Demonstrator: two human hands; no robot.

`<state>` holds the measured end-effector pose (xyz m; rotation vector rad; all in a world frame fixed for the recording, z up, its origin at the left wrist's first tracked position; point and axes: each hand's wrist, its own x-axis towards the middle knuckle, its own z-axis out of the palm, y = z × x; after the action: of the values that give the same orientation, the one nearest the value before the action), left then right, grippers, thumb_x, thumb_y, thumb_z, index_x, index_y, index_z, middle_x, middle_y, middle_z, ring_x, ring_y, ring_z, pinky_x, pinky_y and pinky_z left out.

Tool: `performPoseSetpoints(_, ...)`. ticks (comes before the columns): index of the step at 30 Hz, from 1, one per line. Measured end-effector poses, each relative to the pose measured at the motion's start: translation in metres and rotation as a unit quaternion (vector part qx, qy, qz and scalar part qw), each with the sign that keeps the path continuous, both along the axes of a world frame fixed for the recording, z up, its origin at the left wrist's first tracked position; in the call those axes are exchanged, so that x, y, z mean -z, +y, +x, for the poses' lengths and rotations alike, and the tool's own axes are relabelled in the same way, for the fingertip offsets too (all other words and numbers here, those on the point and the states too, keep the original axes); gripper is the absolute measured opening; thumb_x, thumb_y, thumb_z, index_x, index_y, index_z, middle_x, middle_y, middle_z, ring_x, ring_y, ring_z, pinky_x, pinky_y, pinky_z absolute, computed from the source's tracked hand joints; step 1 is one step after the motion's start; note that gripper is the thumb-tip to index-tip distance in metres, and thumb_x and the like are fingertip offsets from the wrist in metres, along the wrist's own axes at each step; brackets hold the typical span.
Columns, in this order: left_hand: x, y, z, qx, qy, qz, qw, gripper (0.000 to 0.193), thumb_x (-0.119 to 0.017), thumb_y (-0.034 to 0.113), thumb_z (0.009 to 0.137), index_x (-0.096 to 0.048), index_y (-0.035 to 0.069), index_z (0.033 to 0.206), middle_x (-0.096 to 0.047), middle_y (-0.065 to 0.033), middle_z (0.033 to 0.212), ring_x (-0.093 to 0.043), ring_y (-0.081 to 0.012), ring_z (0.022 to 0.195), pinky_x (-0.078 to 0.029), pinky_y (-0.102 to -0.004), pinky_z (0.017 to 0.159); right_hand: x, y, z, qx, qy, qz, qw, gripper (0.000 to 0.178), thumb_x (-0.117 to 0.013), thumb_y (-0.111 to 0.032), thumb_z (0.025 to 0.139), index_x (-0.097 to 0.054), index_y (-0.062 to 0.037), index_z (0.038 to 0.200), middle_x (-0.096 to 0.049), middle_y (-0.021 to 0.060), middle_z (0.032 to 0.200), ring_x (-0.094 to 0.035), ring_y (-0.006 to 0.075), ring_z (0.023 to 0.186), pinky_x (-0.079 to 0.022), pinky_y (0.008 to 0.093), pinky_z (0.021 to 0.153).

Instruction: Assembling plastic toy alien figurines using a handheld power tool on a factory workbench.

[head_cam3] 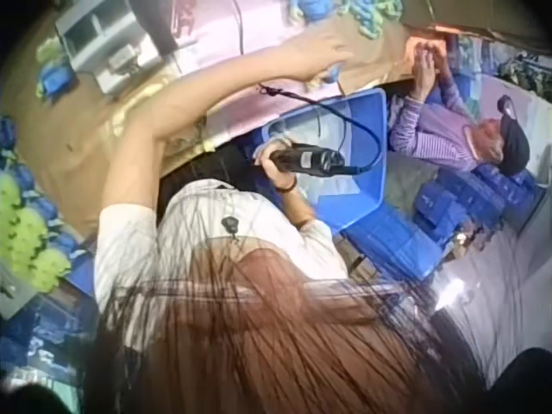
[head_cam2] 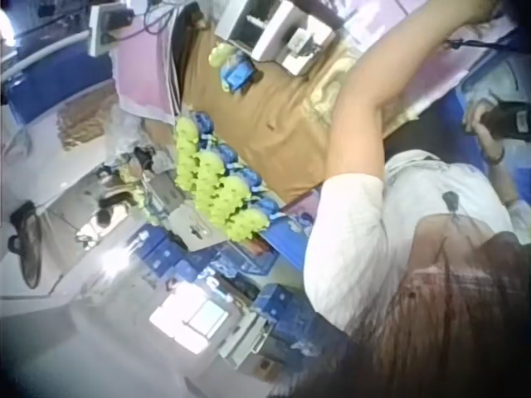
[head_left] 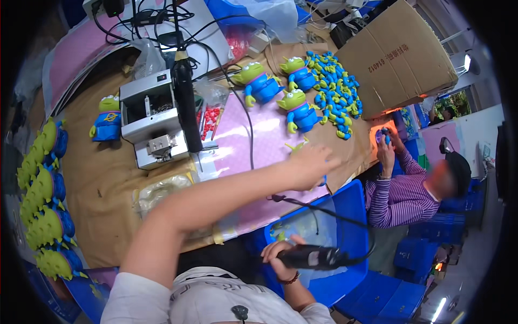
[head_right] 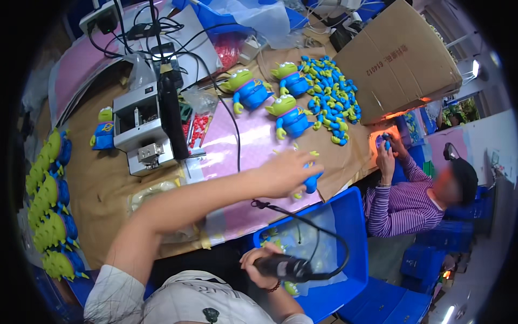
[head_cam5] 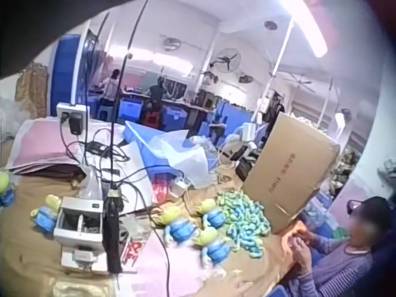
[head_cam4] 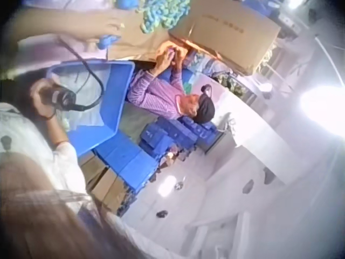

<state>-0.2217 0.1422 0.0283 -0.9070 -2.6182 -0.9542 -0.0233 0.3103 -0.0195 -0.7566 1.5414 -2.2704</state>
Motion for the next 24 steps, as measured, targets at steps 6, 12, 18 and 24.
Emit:
performPoseSetpoints(6, 0.12, 0.113, -0.079, -0.067, -0.055, -0.205, 0.975, 0.043, -0.055, 0.023, 0.093, -0.053, 0.028, 0.135, -0.053, -0.0182, 0.134, -0.043, -0.0404, 0.132, -0.032, -0.0648, 0.103, 0.006, -0.003, 0.011, 0.001, 0.0, 0.024, 1.0, 0.08, -0.067, 0.009, 0.081, -0.027, -0.0115, 0.147, -0.061, 0.0111, 0.073, -0.062, 0.0248, 0.066, -0.055, 0.0423, 0.071)
performPoseSetpoints(12, 0.117, 0.097, -0.073, -0.055, -0.021, -0.227, 0.972, 0.033, -0.056, 0.024, 0.093, -0.058, 0.028, 0.126, -0.053, -0.019, 0.131, -0.045, -0.0403, 0.127, -0.033, -0.0665, 0.098, 0.01, -0.001, -0.004, 0.007, 0.006, 0.021, 1.0, 0.079, -0.066, 0.009, 0.081, -0.027, -0.0108, 0.147, -0.062, 0.0115, 0.073, -0.062, 0.0245, 0.065, -0.056, 0.042, 0.07)
performPoseSetpoints(18, 0.035, -0.031, 0.0, -0.156, 0.05, 0.15, 0.975, 0.075, -0.086, 0.024, 0.06, -0.045, 0.018, 0.122, -0.047, -0.0185, 0.127, -0.049, -0.0415, 0.114, -0.04, -0.0523, 0.096, -0.003, -0.004, -0.021, -0.006, -0.019, -0.026, 0.999, 0.079, -0.065, 0.006, 0.084, -0.022, -0.0117, 0.148, -0.06, 0.0112, 0.075, -0.062, 0.0243, 0.067, -0.055, 0.0433, 0.072)
performPoseSetpoints(24, 0.021, -0.132, 0.155, -0.302, 0.207, 0.298, 0.881, 0.091, -0.095, 0.021, 0.059, -0.033, 0.016, 0.125, -0.043, -0.0224, 0.127, -0.049, -0.0388, 0.116, -0.042, -0.0486, 0.097, -0.022, -0.023, -0.038, -0.006, -0.036, -0.054, 0.998, 0.078, -0.066, 0.001, 0.084, -0.023, -0.0124, 0.148, -0.059, 0.0105, 0.076, -0.061, 0.0235, 0.066, -0.054, 0.0436, 0.071)
